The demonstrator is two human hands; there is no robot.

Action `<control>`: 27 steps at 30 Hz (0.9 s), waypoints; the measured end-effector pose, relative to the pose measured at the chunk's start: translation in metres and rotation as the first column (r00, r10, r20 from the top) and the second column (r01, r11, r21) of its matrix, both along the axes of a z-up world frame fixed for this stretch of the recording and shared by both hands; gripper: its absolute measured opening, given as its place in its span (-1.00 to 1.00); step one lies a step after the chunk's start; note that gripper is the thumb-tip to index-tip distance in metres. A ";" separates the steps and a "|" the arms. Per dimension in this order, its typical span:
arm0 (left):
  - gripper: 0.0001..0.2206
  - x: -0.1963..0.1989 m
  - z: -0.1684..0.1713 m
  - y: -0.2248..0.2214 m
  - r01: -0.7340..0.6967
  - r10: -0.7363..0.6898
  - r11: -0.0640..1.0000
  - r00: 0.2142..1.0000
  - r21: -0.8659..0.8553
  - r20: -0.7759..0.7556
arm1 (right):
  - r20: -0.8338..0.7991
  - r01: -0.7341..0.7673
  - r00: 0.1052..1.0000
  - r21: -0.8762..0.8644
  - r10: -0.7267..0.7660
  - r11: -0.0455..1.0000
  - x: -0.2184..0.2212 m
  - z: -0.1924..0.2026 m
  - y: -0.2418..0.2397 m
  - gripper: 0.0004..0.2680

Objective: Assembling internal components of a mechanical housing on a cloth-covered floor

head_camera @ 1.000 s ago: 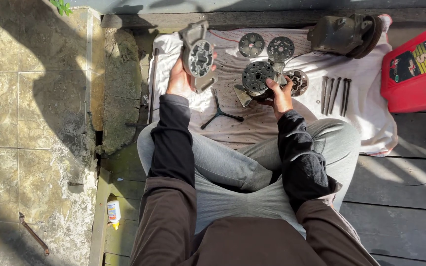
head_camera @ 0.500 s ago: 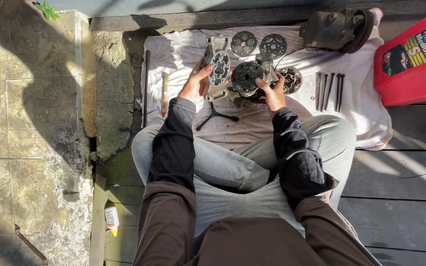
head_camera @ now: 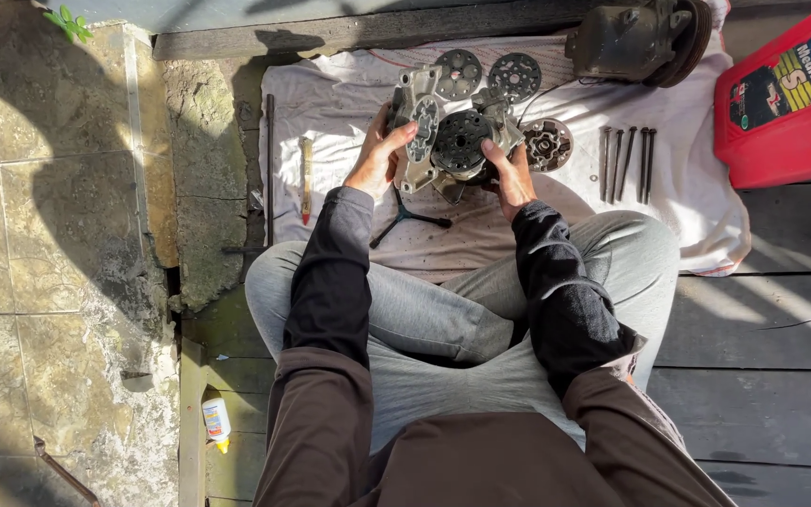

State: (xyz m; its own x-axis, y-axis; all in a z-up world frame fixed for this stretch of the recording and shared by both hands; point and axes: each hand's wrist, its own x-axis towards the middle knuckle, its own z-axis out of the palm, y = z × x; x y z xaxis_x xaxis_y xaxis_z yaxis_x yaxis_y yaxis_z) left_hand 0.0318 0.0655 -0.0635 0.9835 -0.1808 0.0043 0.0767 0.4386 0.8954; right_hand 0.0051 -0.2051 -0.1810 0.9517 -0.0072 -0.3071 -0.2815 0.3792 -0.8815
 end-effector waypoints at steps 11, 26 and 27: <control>-0.39 -0.013 0.031 -0.005 -0.059 0.049 0.993 0.995 -0.105 -0.092 | -0.018 -0.059 0.997 0.440 0.075 0.896 -0.043 0.148 0.025 -0.36; -0.45 -0.022 0.042 -0.024 -0.002 -0.001 0.995 1.000 -0.102 -0.029 | -0.008 0.111 0.992 0.546 -0.126 0.831 -0.052 0.141 0.027 -0.54; -0.45 -0.028 0.061 -0.024 -0.009 0.004 0.991 0.999 -0.131 -0.036 | -0.007 0.099 0.993 0.585 -0.117 0.805 -0.054 0.146 0.031 -0.50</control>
State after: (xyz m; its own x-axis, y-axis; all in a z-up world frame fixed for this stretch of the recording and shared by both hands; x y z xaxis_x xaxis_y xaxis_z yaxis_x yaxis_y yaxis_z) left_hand 0.0034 0.0410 -0.0029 0.9846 -0.1745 -0.0071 0.1039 0.5528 0.8268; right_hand -0.0486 -0.1738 -0.0353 0.9636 0.0611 -0.2601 -0.1865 0.8509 -0.4910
